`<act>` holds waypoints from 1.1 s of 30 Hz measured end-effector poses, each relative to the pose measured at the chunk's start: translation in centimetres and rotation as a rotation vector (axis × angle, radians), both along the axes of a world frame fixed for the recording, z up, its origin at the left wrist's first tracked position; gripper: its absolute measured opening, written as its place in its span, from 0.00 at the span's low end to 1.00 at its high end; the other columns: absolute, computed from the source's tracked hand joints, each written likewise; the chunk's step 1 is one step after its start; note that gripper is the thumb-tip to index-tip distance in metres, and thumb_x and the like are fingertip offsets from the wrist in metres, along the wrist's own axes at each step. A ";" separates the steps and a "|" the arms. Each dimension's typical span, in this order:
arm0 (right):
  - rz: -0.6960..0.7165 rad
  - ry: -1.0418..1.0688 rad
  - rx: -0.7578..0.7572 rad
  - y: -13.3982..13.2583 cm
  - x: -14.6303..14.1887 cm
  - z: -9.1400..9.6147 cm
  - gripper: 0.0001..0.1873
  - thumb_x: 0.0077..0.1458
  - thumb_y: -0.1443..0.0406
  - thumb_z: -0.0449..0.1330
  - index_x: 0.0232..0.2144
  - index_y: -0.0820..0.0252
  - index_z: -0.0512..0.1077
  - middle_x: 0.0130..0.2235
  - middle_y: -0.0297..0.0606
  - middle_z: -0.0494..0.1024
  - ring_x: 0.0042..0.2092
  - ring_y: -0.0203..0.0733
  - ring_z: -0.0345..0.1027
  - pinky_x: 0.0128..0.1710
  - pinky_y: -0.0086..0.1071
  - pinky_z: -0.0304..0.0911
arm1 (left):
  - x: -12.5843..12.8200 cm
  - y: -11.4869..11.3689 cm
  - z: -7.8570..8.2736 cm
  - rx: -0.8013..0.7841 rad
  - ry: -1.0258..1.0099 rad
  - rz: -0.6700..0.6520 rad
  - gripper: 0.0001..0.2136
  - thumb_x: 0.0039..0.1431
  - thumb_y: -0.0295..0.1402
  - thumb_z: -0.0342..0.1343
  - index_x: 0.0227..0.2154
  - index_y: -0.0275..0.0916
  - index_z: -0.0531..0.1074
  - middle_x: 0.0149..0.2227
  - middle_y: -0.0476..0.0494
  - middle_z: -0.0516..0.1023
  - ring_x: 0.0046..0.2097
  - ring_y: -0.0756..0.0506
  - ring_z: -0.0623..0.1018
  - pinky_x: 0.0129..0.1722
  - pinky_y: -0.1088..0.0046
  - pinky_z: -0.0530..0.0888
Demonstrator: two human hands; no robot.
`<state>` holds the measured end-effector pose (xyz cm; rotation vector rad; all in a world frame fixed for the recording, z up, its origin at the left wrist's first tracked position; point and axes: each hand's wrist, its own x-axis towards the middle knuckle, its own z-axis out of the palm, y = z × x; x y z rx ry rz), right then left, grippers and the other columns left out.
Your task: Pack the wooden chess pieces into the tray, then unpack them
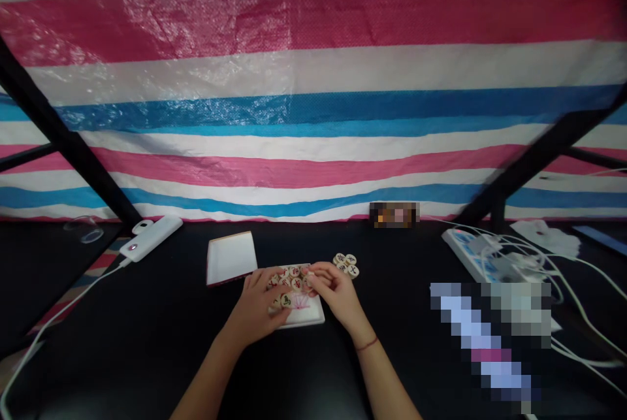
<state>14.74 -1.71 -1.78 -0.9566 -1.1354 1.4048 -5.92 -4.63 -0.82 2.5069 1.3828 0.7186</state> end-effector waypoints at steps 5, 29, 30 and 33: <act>-0.036 -0.067 0.089 -0.2 0.2 -0.6 0.16 0.47 0.54 0.67 0.33 0.58 0.73 0.40 0.39 0.77 0.31 0.36 0.72 0.30 0.31 0.73 | 0.0 -0.2 0.6 -0.036 0.010 -0.040 0.08 0.58 0.33 0.55 0.36 0.48 0.79 0.56 0.45 0.67 0.56 0.37 0.64 0.54 0.54 0.64; 0.139 -1.153 0.704 -2.3 -2.5 1.4 0.06 0.51 0.69 0.64 0.29 0.58 0.70 0.34 0.37 0.73 0.40 0.45 0.63 0.43 0.37 0.60 | -1.2 0.7 -1.5 -0.182 -0.204 -0.106 0.29 0.55 0.26 0.54 0.60 0.42 0.58 0.64 0.38 0.59 0.66 0.40 0.58 0.64 0.54 0.60; 0.135 -1.140 0.705 -2.2 -2.4 1.4 0.05 0.51 0.69 0.64 0.29 0.58 0.70 0.33 0.36 0.72 0.40 0.44 0.63 0.43 0.37 0.60 | -1.2 0.7 -1.5 -0.178 -0.205 -0.103 0.28 0.56 0.27 0.53 0.60 0.42 0.59 0.64 0.38 0.59 0.65 0.40 0.59 0.64 0.54 0.60; 0.078 -1.052 0.685 -1.5 -1.2 1.9 0.03 0.53 0.66 0.63 0.32 0.57 0.71 0.33 0.35 0.73 0.38 0.43 0.64 0.42 0.35 0.60 | -1.0 0.6 -1.4 -0.150 -0.214 -0.087 0.25 0.58 0.30 0.53 0.60 0.42 0.60 0.63 0.38 0.60 0.65 0.39 0.60 0.63 0.53 0.62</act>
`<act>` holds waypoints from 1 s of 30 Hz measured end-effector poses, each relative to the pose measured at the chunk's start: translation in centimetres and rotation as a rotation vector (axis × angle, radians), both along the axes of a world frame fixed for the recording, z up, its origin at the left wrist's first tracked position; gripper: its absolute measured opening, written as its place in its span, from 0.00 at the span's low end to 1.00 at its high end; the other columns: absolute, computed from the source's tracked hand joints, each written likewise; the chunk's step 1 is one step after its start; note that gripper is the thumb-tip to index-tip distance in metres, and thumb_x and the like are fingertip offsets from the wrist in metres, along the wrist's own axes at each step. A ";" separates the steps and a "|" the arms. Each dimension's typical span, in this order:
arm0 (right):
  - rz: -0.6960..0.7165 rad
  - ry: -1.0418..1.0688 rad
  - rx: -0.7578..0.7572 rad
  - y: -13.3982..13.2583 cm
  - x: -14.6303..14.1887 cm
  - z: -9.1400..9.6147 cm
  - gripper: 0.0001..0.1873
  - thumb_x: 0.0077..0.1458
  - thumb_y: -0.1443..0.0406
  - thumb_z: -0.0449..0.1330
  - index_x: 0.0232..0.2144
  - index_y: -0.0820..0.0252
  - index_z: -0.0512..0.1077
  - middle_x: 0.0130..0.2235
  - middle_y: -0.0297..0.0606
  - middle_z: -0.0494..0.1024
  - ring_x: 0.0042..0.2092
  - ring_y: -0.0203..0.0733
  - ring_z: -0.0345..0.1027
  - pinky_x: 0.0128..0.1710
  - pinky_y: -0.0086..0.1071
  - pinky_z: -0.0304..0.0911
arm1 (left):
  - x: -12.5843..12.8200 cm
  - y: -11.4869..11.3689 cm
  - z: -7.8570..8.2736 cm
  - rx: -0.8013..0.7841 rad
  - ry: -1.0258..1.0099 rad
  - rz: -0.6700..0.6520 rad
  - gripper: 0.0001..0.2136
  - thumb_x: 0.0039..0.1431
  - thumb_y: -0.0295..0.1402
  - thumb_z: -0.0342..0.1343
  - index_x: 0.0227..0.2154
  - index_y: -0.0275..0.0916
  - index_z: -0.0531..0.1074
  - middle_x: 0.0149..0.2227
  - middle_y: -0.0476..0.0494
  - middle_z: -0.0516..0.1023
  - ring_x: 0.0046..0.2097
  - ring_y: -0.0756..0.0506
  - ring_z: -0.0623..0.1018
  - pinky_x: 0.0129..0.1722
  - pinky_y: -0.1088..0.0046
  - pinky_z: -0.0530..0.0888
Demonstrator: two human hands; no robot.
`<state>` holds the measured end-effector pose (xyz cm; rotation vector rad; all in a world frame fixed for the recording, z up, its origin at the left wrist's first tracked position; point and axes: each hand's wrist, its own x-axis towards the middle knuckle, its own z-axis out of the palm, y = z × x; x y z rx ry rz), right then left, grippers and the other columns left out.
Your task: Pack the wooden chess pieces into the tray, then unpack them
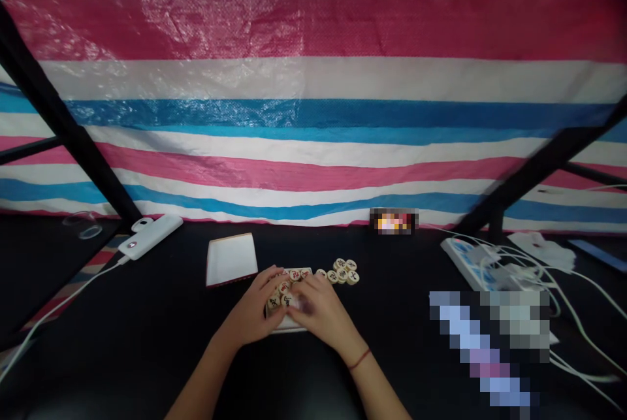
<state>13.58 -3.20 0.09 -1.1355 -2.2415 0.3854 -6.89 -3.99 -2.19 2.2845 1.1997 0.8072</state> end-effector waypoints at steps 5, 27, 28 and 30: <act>-0.367 -0.027 -0.002 4.4 4.9 1.0 0.08 0.58 0.64 0.56 0.37 0.60 0.73 0.39 0.41 0.75 0.42 0.44 0.68 0.45 0.35 0.61 | 0.5 0.0 0.1 0.040 0.021 0.016 0.25 0.58 0.31 0.54 0.59 0.43 0.61 0.63 0.38 0.60 0.66 0.37 0.58 0.62 0.52 0.62; -0.372 -0.612 -0.442 11.0 6.6 1.9 0.17 0.44 0.63 0.67 0.39 0.60 0.78 0.43 0.47 0.80 0.44 0.50 0.74 0.38 0.32 0.65 | 0.0 0.2 0.5 -0.009 -0.026 0.096 0.30 0.57 0.32 0.55 0.62 0.44 0.55 0.59 0.38 0.64 0.60 0.38 0.63 0.61 0.54 0.62; -0.373 -0.605 -0.436 11.0 6.6 2.0 0.16 0.44 0.63 0.67 0.38 0.60 0.78 0.43 0.48 0.80 0.44 0.51 0.75 0.38 0.32 0.65 | 0.0 0.2 0.5 -0.003 -0.025 0.095 0.30 0.57 0.32 0.55 0.62 0.44 0.55 0.58 0.38 0.64 0.60 0.38 0.63 0.61 0.54 0.63; -0.374 -0.581 -0.415 10.9 6.6 2.5 0.13 0.44 0.64 0.67 0.36 0.61 0.78 0.41 0.48 0.80 0.44 0.51 0.75 0.38 0.32 0.64 | 0.0 0.2 0.4 0.017 -0.022 0.093 0.29 0.58 0.32 0.55 0.62 0.44 0.56 0.58 0.39 0.65 0.59 0.38 0.64 0.60 0.55 0.63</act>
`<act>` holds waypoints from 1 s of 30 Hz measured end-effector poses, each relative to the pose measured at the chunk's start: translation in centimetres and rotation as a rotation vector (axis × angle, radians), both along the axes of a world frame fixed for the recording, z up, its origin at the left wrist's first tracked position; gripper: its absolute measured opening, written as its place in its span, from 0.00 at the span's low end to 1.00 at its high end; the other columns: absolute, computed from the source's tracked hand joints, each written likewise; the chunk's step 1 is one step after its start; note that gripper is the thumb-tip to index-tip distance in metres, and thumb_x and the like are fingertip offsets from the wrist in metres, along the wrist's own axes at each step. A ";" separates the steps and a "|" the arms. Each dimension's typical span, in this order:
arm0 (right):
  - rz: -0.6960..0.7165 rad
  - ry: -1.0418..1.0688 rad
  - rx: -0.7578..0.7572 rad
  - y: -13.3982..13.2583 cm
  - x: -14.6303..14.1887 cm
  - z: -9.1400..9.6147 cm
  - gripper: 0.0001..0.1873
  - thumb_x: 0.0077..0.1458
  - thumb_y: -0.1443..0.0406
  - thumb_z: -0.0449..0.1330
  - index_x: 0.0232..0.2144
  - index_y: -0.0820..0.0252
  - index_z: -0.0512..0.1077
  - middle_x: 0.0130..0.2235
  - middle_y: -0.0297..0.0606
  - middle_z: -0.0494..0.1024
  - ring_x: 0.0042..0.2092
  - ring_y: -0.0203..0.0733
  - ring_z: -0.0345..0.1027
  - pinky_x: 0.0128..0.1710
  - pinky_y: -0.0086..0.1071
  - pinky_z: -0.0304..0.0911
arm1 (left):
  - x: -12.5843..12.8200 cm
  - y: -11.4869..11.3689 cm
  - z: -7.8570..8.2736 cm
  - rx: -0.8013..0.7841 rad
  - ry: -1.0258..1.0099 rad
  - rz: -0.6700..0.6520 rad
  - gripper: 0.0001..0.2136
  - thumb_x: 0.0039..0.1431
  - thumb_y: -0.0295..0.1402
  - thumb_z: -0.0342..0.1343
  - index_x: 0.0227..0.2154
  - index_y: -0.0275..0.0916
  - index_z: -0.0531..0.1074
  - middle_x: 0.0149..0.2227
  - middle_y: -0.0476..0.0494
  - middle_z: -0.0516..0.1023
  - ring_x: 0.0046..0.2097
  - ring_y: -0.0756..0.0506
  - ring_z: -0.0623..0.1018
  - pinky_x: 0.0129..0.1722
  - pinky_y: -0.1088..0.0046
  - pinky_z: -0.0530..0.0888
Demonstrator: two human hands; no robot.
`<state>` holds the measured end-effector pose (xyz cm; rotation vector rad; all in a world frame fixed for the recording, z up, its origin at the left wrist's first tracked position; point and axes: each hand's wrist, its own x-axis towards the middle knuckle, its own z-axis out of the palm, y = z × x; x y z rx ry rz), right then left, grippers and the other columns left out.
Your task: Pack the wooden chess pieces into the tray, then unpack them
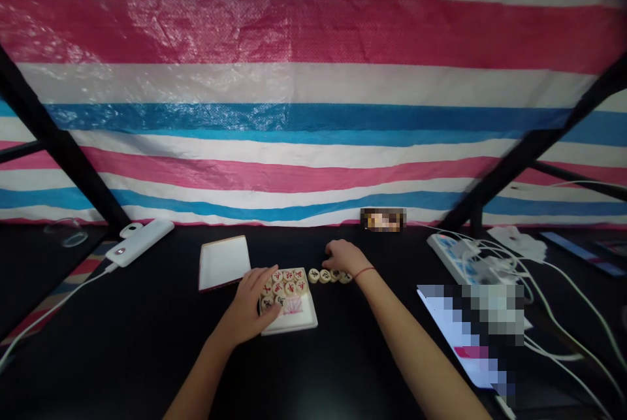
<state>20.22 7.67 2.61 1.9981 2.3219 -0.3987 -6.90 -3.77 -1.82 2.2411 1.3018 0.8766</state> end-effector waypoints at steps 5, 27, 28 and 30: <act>0.033 0.224 0.131 -2.2 -1.0 1.5 0.15 0.55 0.59 0.61 0.44 0.58 0.76 0.37 0.40 0.81 0.41 0.42 0.75 0.40 0.29 0.64 | 0.4 0.5 -0.3 0.121 0.022 0.049 0.25 0.61 0.34 0.53 0.61 0.45 0.59 0.55 0.39 0.68 0.57 0.38 0.66 0.58 0.54 0.64; -0.188 1.631 -0.018 -8.0 -4.2 -3.5 0.21 0.44 0.50 0.68 0.33 0.59 0.72 0.33 0.39 0.80 0.27 0.36 0.71 0.27 0.31 0.69 | 4.0 -0.3 0.8 0.093 0.131 -0.044 0.03 0.60 0.33 0.55 0.33 0.42 0.73 0.41 0.46 0.77 0.44 0.46 0.76 0.47 0.67 0.70; -0.189 1.632 -0.017 -8.1 -4.2 -3.5 0.21 0.44 0.50 0.68 0.33 0.59 0.72 0.33 0.39 0.80 0.27 0.36 0.71 0.26 0.31 0.69 | 4.1 -0.3 0.9 0.099 0.181 -0.054 0.03 0.59 0.34 0.56 0.32 0.43 0.73 0.39 0.47 0.78 0.44 0.45 0.75 0.48 0.65 0.69; -0.181 1.620 -0.020 -8.2 -4.2 -3.6 0.22 0.44 0.50 0.67 0.33 0.59 0.72 0.34 0.39 0.80 0.27 0.36 0.71 0.27 0.31 0.69 | 4.3 -0.4 1.0 0.114 0.268 -0.075 0.03 0.59 0.34 0.56 0.31 0.43 0.74 0.36 0.48 0.79 0.43 0.44 0.75 0.49 0.62 0.66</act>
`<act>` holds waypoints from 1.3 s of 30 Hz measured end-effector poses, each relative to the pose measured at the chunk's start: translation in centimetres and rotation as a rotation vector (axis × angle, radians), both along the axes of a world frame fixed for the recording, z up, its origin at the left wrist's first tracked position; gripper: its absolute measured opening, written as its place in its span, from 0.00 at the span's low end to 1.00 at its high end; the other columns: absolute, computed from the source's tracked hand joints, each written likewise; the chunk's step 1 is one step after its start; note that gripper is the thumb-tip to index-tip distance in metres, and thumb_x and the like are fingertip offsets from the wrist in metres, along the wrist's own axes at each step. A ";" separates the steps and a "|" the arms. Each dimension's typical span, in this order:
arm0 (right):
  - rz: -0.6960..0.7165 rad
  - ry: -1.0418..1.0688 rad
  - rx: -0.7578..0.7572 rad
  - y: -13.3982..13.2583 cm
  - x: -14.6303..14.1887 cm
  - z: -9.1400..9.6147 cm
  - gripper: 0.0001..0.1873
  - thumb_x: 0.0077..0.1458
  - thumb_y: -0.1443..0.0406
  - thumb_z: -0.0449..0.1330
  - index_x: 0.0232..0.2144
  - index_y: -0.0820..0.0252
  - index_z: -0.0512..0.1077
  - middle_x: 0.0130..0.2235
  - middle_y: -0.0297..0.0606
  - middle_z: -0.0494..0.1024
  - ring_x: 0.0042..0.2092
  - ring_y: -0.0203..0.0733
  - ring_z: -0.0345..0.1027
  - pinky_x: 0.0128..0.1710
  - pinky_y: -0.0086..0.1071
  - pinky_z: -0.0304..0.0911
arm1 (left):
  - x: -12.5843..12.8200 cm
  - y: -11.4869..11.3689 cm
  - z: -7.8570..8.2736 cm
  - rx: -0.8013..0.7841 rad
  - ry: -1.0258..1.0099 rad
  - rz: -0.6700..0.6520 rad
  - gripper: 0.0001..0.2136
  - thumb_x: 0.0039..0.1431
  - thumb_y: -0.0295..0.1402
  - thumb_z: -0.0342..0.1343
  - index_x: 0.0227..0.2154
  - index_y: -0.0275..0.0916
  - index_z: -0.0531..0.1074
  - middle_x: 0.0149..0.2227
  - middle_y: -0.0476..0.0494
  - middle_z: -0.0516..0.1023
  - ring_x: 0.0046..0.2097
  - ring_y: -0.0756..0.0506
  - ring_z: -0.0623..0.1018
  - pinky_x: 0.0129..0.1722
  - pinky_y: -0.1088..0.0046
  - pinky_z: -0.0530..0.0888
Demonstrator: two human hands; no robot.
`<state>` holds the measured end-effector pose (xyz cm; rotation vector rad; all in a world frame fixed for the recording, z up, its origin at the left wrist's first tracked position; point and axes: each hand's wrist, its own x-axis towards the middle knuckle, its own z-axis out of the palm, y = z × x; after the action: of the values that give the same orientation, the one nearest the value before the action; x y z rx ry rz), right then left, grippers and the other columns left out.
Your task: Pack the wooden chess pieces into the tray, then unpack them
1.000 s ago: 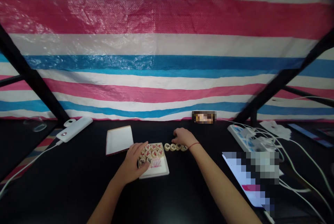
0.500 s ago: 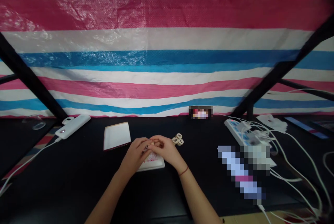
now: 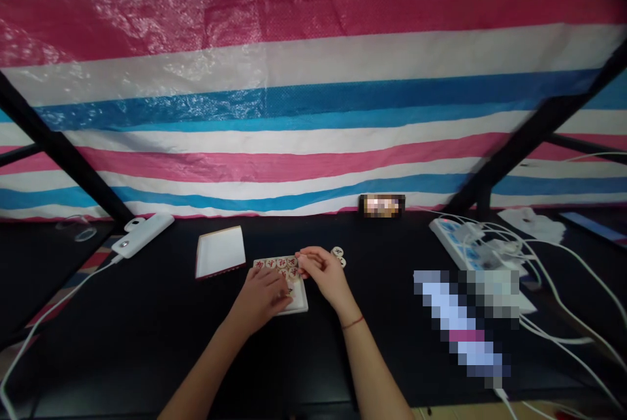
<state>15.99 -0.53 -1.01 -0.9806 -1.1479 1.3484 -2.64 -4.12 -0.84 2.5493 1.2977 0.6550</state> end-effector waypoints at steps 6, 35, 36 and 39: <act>-0.002 -0.156 0.096 -0.3 -0.1 -0.5 0.17 0.49 0.53 0.65 0.36 0.58 0.74 0.28 0.34 0.75 0.26 0.34 0.66 0.27 0.29 0.67 | 0.1 0.3 0.3 0.036 0.107 -0.015 0.03 0.56 0.33 0.59 0.34 0.46 0.75 0.40 0.47 0.77 0.45 0.42 0.71 0.46 0.61 0.64; 0.017 -0.854 0.633 -3.8 -0.7 -1.1 0.03 0.52 0.68 0.65 0.30 0.54 0.74 0.39 0.37 0.76 0.44 0.45 0.65 0.47 0.41 0.61 | -2.3 0.7 -0.5 -0.035 0.008 0.027 0.18 0.57 0.33 0.54 0.51 0.48 0.71 0.59 0.43 0.67 0.61 0.38 0.65 0.59 0.52 0.62; 0.012 -0.859 0.633 -3.8 -0.7 -1.2 0.03 0.52 0.68 0.64 0.31 0.54 0.74 0.39 0.37 0.75 0.44 0.45 0.65 0.47 0.41 0.62 | -2.3 0.7 -0.6 -0.027 0.000 0.024 0.18 0.57 0.33 0.54 0.51 0.48 0.71 0.59 0.42 0.67 0.61 0.38 0.65 0.59 0.52 0.62; 0.013 -0.872 0.636 -3.9 -0.9 -1.2 0.03 0.53 0.68 0.64 0.31 0.54 0.75 0.38 0.38 0.74 0.44 0.45 0.65 0.46 0.40 0.62 | -2.2 0.8 -1.0 -0.001 -0.029 0.017 0.19 0.56 0.33 0.56 0.52 0.47 0.70 0.59 0.42 0.67 0.61 0.37 0.65 0.60 0.52 0.62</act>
<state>15.11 -4.40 -2.23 -1.0830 -2.0630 0.4394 -4.85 -3.36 -1.88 2.5209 1.3107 0.6918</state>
